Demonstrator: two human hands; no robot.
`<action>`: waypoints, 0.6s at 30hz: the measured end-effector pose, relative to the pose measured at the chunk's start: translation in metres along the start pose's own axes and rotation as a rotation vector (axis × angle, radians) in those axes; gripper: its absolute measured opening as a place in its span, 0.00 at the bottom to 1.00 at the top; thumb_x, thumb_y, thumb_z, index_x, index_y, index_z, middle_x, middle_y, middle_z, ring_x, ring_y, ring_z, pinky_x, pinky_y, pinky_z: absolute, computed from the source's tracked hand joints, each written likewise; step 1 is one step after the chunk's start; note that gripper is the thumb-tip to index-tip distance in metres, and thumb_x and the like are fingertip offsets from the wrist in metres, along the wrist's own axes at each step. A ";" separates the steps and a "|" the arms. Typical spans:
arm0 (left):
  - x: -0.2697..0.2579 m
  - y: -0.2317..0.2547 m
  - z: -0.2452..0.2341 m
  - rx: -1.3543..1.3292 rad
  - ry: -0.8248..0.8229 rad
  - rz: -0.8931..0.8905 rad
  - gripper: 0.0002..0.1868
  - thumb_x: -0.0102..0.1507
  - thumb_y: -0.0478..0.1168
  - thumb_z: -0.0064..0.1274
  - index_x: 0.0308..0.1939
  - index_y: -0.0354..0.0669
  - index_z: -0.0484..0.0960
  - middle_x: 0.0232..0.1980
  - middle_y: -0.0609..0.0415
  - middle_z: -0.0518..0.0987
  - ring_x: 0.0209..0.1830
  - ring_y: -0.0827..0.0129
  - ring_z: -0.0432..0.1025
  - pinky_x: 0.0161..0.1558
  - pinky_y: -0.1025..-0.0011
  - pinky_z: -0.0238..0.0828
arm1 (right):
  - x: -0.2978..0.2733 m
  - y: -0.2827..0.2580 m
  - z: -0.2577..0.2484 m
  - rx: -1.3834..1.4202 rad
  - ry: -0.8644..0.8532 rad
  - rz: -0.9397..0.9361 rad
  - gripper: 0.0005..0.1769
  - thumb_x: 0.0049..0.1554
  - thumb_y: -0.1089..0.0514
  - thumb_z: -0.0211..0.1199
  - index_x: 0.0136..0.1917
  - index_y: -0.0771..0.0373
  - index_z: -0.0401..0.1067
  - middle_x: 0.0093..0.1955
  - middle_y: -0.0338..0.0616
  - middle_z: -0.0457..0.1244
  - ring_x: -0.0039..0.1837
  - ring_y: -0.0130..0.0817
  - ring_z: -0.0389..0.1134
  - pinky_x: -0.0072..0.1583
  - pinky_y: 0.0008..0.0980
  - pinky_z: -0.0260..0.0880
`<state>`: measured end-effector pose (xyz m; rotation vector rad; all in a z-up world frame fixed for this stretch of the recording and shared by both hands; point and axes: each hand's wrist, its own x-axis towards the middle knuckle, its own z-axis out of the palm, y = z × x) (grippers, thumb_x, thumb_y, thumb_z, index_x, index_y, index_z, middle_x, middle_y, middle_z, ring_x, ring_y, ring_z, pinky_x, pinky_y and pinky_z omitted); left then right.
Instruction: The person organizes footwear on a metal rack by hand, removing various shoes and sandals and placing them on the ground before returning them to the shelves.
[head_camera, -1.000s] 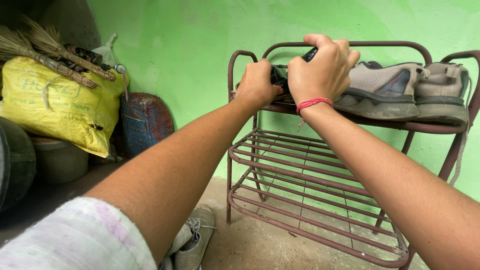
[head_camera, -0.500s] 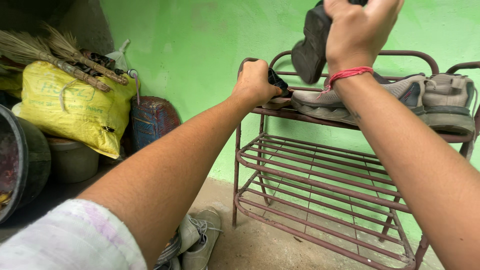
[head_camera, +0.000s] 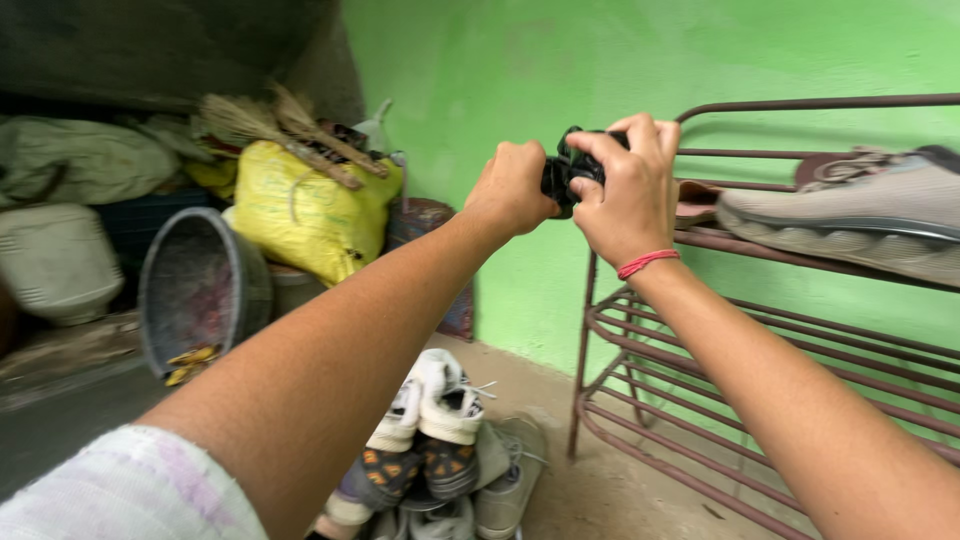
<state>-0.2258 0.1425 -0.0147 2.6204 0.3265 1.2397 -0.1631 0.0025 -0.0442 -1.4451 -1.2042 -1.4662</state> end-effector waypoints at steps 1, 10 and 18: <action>-0.006 -0.012 -0.006 0.034 -0.012 -0.015 0.29 0.48 0.45 0.74 0.48 0.38 0.80 0.51 0.40 0.81 0.53 0.48 0.77 0.48 0.57 0.79 | -0.002 -0.011 0.009 0.014 -0.023 0.026 0.25 0.43 0.68 0.73 0.55 0.54 0.81 0.55 0.46 0.59 0.63 0.50 0.57 0.58 0.45 0.67; -0.074 -0.111 -0.057 0.230 -0.132 -0.078 0.30 0.43 0.45 0.77 0.45 0.38 0.85 0.49 0.37 0.82 0.53 0.47 0.77 0.53 0.59 0.76 | -0.033 -0.093 0.074 0.217 -0.230 0.062 0.21 0.41 0.66 0.73 0.49 0.51 0.83 0.53 0.45 0.61 0.62 0.49 0.59 0.52 0.43 0.70; -0.136 -0.169 -0.096 0.394 -0.214 -0.190 0.31 0.40 0.48 0.79 0.41 0.33 0.86 0.46 0.37 0.84 0.50 0.48 0.79 0.53 0.61 0.76 | -0.061 -0.158 0.120 0.415 -0.347 0.005 0.20 0.40 0.65 0.74 0.48 0.51 0.83 0.53 0.43 0.62 0.62 0.45 0.60 0.55 0.42 0.70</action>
